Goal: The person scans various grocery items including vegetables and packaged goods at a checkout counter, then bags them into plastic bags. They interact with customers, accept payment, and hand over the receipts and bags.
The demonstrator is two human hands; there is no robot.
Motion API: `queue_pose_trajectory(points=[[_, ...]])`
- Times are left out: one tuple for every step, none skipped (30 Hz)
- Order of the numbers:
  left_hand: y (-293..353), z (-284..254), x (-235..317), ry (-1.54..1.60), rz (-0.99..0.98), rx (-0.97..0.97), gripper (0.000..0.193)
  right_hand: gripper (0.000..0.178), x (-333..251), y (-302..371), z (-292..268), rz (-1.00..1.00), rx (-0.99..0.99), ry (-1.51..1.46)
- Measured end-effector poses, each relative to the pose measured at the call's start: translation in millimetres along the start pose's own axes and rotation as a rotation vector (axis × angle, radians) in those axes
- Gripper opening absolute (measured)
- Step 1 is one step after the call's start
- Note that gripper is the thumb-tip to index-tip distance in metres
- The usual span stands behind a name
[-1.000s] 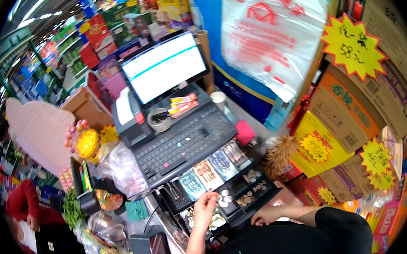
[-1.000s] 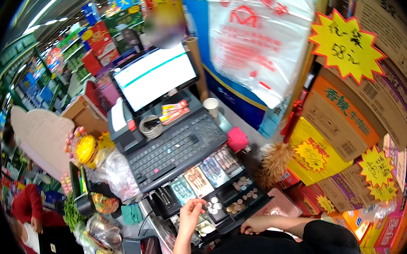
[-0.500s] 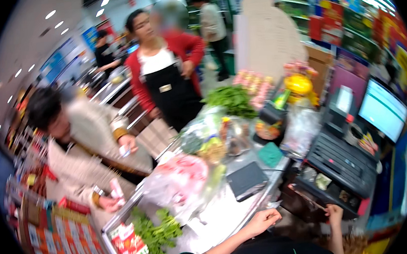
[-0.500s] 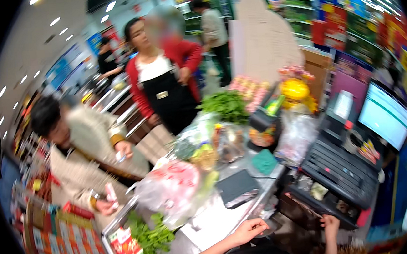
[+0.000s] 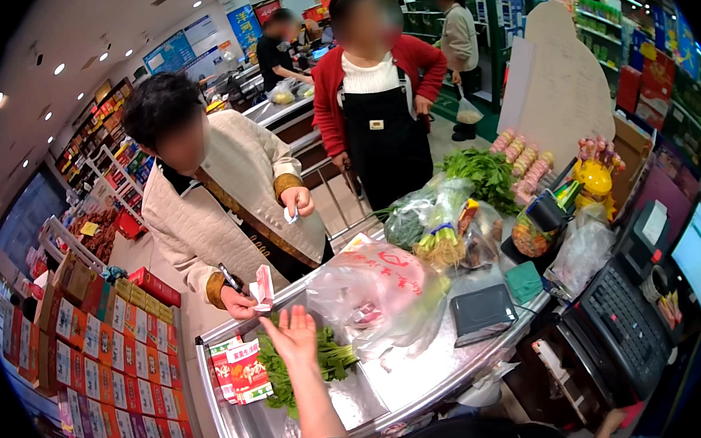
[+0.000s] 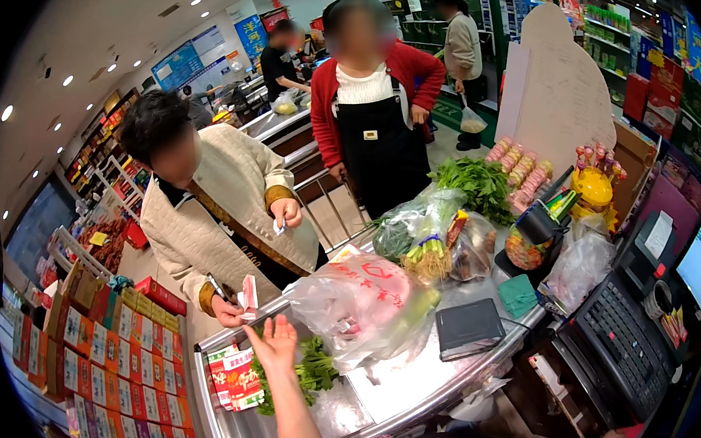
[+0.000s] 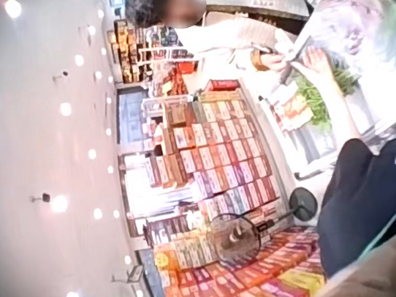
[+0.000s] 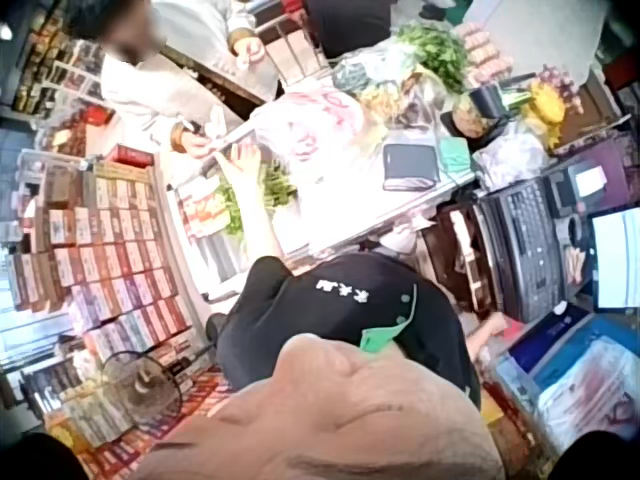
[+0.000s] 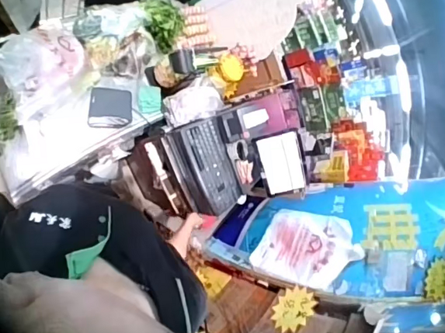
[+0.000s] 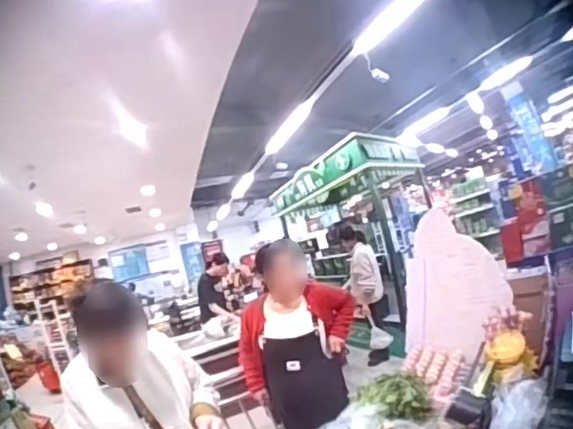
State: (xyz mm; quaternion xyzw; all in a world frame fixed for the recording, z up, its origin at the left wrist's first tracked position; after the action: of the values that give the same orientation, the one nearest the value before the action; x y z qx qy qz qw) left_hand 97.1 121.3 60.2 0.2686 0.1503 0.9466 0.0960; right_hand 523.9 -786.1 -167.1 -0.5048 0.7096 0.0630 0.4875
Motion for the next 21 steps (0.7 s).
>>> queue_pose_trajectory(points=[[-17,-7,0,0.109,-0.076,0.091,0.072,0.023,8,-15,-30,-0.233,0.171,0.026],[-52,-28,-2,0.216,-0.148,0.088,0.077,0.025,10,-31,-52,-0.423,0.29,0.073],[-68,-14,10,0.256,-0.138,-0.145,0.075,0.037,32,-26,-44,-0.147,0.159,0.011],[-92,-18,27,0.218,-0.056,-0.295,0.065,0.042,26,-27,-32,-0.202,-0.157,0.188],[-89,-15,33,0.098,0.044,-0.269,0.058,0.049,19,-24,-28,-0.219,-0.163,0.322],[-93,12,11,-0.025,0.049,-0.279,0.056,0.052,34,-6,-42,-0.137,-0.169,0.37],[-79,38,3,-0.144,0.084,-0.289,0.054,0.057,26,10,-31,-0.07,-0.25,0.415],[-67,37,7,-0.256,0.131,-0.247,0.052,0.058,6,1,-18,-0.102,-0.274,0.512],[-39,50,19,-0.372,0.213,-0.234,0.05,0.055,-40,11,10,0.119,-0.495,0.456],[-31,69,-20,-0.488,0.175,-0.262,0.048,0.058,-14,12,-17,0.199,-0.465,0.551],[-8,88,-26,-0.612,0.223,-0.266,0.046,0.055,-62,23,-5,0.318,-0.531,0.463],[13,104,-40,-0.701,0.24,-0.298,0.045,0.063,-102,27,-12,0.358,-0.553,0.523],[31,128,-83,-0.777,0.191,-0.393,0.043,0.071,-52,34,-35,0.389,-0.439,0.546],[52,132,-86,-0.838,0.214,-0.427,0.041,0.071,-113,34,-28,0.488,-0.553,0.584],[70,146,-110,-0.883,0.186,-0.502,0.039,0.069,-123,34,-41,0.524,-0.55,0.564],[87,156,-136,-0.917,0.145,-0.586,0.037,0.07,-115,36,-49,0.555,-0.522,0.578],[103,163,-160,-0.944,0.098,-0.667,0.036,0.066,-116,33,-52,0.559,-0.514,0.57],[120,168,-181,-0.97,0.052,-0.743,0.034,0.06,-102,27,-60,0.531,-0.484,0.549],[134,172,-198,-0.985,0.005,-0.814,0.032,0.055,-101,21,-60,0.486,-0.47,0.524],[148,173,-213,-0.996,-0.042,-0.883,0.03,0.046,-95,20,-68,0.509,-0.419,0.53],[162,173,-225,-1.004,-0.082,-0.945,0.029,0.038,-100,13,-70,0.525,-0.381,0.531]])
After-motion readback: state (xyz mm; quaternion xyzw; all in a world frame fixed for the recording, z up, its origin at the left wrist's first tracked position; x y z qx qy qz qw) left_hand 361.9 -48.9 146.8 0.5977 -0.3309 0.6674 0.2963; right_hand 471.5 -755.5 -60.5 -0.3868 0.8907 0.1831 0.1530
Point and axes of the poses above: each hand's wrist, its own y-axis away from the middle knuckle, its own z-axis out of the palm, x = y × z, the point moved 8 cm from there along -y, towards the middle knuckle, and after that the axes turned 1 degree about -y, right-handed, at the moved point
